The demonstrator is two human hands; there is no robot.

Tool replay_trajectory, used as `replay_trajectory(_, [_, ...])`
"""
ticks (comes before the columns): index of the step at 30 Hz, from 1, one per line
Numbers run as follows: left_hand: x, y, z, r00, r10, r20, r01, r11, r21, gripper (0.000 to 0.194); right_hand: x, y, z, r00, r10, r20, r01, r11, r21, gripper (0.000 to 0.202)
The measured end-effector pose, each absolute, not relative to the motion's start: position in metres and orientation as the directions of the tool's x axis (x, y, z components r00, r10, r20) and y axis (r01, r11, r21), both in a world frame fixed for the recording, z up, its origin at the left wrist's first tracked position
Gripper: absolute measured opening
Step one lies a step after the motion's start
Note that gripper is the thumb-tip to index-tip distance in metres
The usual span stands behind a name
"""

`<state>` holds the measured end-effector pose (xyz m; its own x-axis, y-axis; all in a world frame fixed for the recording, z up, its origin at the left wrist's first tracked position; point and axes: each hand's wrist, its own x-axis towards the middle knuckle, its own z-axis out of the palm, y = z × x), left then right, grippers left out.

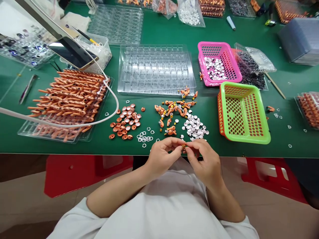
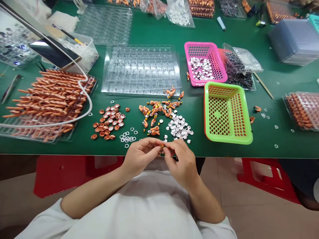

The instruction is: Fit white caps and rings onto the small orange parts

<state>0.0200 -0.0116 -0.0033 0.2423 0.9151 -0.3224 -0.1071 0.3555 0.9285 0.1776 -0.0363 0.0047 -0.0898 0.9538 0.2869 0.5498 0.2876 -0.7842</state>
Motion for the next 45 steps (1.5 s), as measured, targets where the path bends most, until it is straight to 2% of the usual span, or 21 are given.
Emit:
replay_trajectory(7, [0.023,-0.014,0.001,0.203,0.936,-0.289,-0.026,0.300,0.953,0.015,0.169,-0.035,0.005,0.045,0.990,0.134,0.455,0.098,-0.885,0.009])
replay_trajectory(14, [0.021,-0.016,0.004,0.190,0.947,-0.259,0.011,0.262,0.965,0.015,0.167,-0.038,0.003,0.025,0.999,0.044,0.341,0.033,-0.940,0.010])
replay_trajectory(22, [0.021,-0.016,-0.001,0.140,0.971,-0.194,0.117,0.178,0.977,0.017,0.160,-0.036,-0.001,0.032,0.996,0.081,0.376,0.064,-0.924,0.012])
replay_trajectory(36, [0.019,-0.012,0.002,0.209,0.915,-0.346,-0.019,0.357,0.934,0.015,0.172,-0.029,0.003,-0.077,0.996,0.040,0.413,0.068,-0.908,0.009])
replay_trajectory(45, [0.024,-0.004,0.003,0.148,0.938,-0.312,0.028,0.312,0.950,0.027,0.167,-0.031,-0.006,-0.071,0.984,0.161,0.440,0.176,-0.881,0.012])
